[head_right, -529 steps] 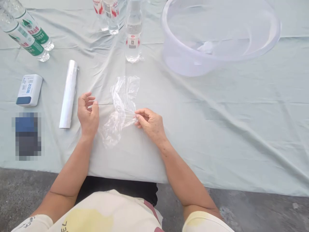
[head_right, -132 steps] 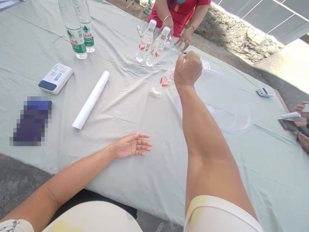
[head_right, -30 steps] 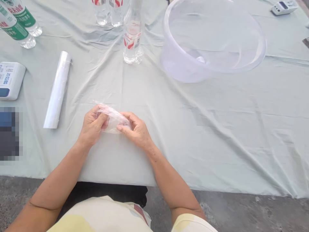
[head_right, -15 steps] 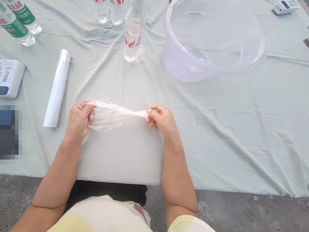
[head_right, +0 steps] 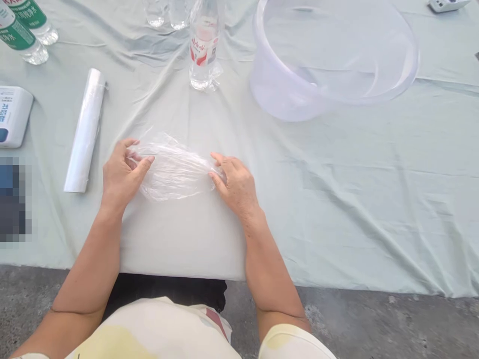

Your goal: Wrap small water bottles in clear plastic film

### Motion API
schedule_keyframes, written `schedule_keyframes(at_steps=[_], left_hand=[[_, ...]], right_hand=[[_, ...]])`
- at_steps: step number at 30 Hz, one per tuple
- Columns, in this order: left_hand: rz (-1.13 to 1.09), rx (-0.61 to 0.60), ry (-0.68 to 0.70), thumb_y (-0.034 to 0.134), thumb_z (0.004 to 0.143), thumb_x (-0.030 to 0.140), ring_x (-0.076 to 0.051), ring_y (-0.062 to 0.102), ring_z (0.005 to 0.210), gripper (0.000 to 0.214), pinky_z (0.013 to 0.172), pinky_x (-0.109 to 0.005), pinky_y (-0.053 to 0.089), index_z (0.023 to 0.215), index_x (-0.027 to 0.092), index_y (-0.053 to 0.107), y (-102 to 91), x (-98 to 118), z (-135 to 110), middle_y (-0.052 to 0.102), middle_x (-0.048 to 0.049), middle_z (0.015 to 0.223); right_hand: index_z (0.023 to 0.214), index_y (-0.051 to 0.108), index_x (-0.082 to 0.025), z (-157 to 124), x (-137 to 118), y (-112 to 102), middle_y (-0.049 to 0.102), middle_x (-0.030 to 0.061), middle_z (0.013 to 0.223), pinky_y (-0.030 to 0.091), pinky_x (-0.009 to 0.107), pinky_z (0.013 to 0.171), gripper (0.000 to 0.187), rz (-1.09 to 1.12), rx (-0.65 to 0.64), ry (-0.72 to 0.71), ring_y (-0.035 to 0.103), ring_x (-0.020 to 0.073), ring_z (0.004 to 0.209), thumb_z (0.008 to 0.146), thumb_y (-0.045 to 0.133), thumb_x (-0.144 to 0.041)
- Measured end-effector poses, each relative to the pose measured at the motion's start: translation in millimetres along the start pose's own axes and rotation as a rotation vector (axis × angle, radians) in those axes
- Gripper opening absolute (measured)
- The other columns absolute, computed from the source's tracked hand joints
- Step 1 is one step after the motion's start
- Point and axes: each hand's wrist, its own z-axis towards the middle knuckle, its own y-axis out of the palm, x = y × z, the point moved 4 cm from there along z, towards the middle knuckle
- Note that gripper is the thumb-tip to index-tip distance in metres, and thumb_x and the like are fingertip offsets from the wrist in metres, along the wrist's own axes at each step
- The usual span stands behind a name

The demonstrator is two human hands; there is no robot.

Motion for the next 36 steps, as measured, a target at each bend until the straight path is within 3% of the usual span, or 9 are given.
schedule_keyframes(at_steps=[2, 5, 10, 16, 21, 24, 28, 32, 36], left_hand=[[0.033, 0.177, 0.165, 0.073, 0.081, 0.040, -0.021, 0.061, 0.098, 0.061, 0.083, -0.035, 0.049, 0.137, 0.027, 0.051, -5.2, 6, -2, 0.062, -0.0079, 0.120], [0.056, 0.363, 0.408, 0.062, 0.092, 0.036, -0.025, 0.059, 0.112, 0.047, 0.093, -0.040, 0.047, 0.136, 0.025, 0.051, -1.3, 17, -17, 0.061, -0.0115, 0.126], [0.175, 0.107, 0.777, 0.049, 0.102, 0.038, -0.023, 0.065, 0.105, 0.026, 0.090, -0.036, 0.045, 0.111, 0.021, 0.066, 41.6, 36, -44, 0.070, -0.0101, 0.109], [0.159, 0.069, 0.820, 0.044, 0.103, 0.045, -0.027, 0.059, 0.121, 0.037, 0.098, -0.039, 0.042, 0.126, 0.023, 0.063, 51.3, 44, -54, 0.065, -0.0132, 0.128], [0.034, -0.041, 0.559, 0.055, 0.096, 0.044, -0.020, 0.062, 0.095, 0.043, 0.077, -0.031, 0.051, 0.131, 0.018, 0.054, 55.8, 35, -57, 0.066, -0.0108, 0.112], [-0.129, -0.144, 0.325, 0.053, 0.095, 0.027, -0.014, 0.062, 0.078, 0.014, 0.068, -0.025, 0.051, 0.106, 0.020, 0.060, 56.3, 28, -54, 0.066, -0.0033, 0.093], [-0.529, -0.238, 0.005, 0.051, 0.097, 0.024, -0.011, 0.067, 0.069, 0.008, 0.063, -0.023, 0.055, 0.089, 0.023, 0.052, 47.7, 25, -44, 0.063, 0.0021, 0.081], [-0.772, -0.216, -0.274, 0.048, 0.101, 0.030, -0.009, 0.064, 0.053, 0.011, 0.047, -0.019, 0.048, 0.092, 0.025, 0.043, 39.0, 16, -29, 0.063, 0.0045, 0.078], [-0.708, -0.083, -0.317, 0.049, 0.101, 0.033, -0.008, 0.055, 0.040, 0.014, 0.036, -0.018, 0.035, 0.091, 0.025, 0.042, 26.4, 4, -17, 0.060, 0.0073, 0.067]], right_hand=[[0.128, 0.065, -0.024, -2, 2, 0, 0.070, 0.0063, 0.102, 0.056, 0.036, 0.076, 0.038, 0.010, -0.003, 0.084, 0.062, 0.0184, 0.079, 0.093, 0.056, -0.036], [0.126, 0.066, -0.022, -5, -1, -1, 0.068, 0.0056, 0.096, 0.056, 0.037, 0.075, 0.039, 0.006, 0.009, 0.216, 0.060, 0.0183, 0.076, 0.089, 0.060, -0.034], [0.136, 0.058, -0.021, -11, -18, 1, 0.068, 0.0090, 0.105, 0.056, 0.041, 0.079, 0.057, 0.070, -0.085, 0.289, 0.064, 0.0235, 0.088, 0.086, 0.066, -0.045], [0.148, 0.045, -0.026, -19, -42, 12, 0.063, 0.0109, 0.123, 0.054, 0.037, 0.068, 0.062, 0.071, -0.209, 0.210, 0.063, 0.0199, 0.080, 0.090, 0.059, -0.045], [0.153, 0.041, -0.025, -20, -50, 21, 0.063, 0.0145, 0.124, 0.050, 0.034, 0.062, 0.069, -0.051, -0.222, 0.183, 0.063, 0.0236, 0.083, 0.090, 0.058, -0.048], [0.146, 0.050, -0.025, -19, -52, 20, 0.065, 0.0142, 0.123, 0.048, 0.033, 0.063, 0.065, -0.043, -0.231, 0.193, 0.061, 0.0213, 0.077, 0.087, 0.063, -0.050], [0.143, 0.054, -0.026, -20, -51, 18, 0.067, 0.0031, 0.089, 0.047, 0.031, 0.065, 0.059, 0.118, -0.330, 0.258, 0.054, 0.0163, 0.065, 0.088, 0.064, -0.044], [0.124, 0.068, -0.028, -20, -48, 15, 0.055, -0.0015, 0.077, 0.044, 0.028, 0.065, 0.042, 0.324, -0.378, 0.338, 0.046, 0.0124, 0.063, 0.086, 0.067, -0.046], [0.109, 0.072, -0.025, -18, -41, 5, 0.037, -0.0038, 0.068, 0.034, 0.025, 0.057, 0.032, 0.382, -0.405, 0.418, 0.036, 0.0102, 0.060, 0.084, 0.067, -0.045]])
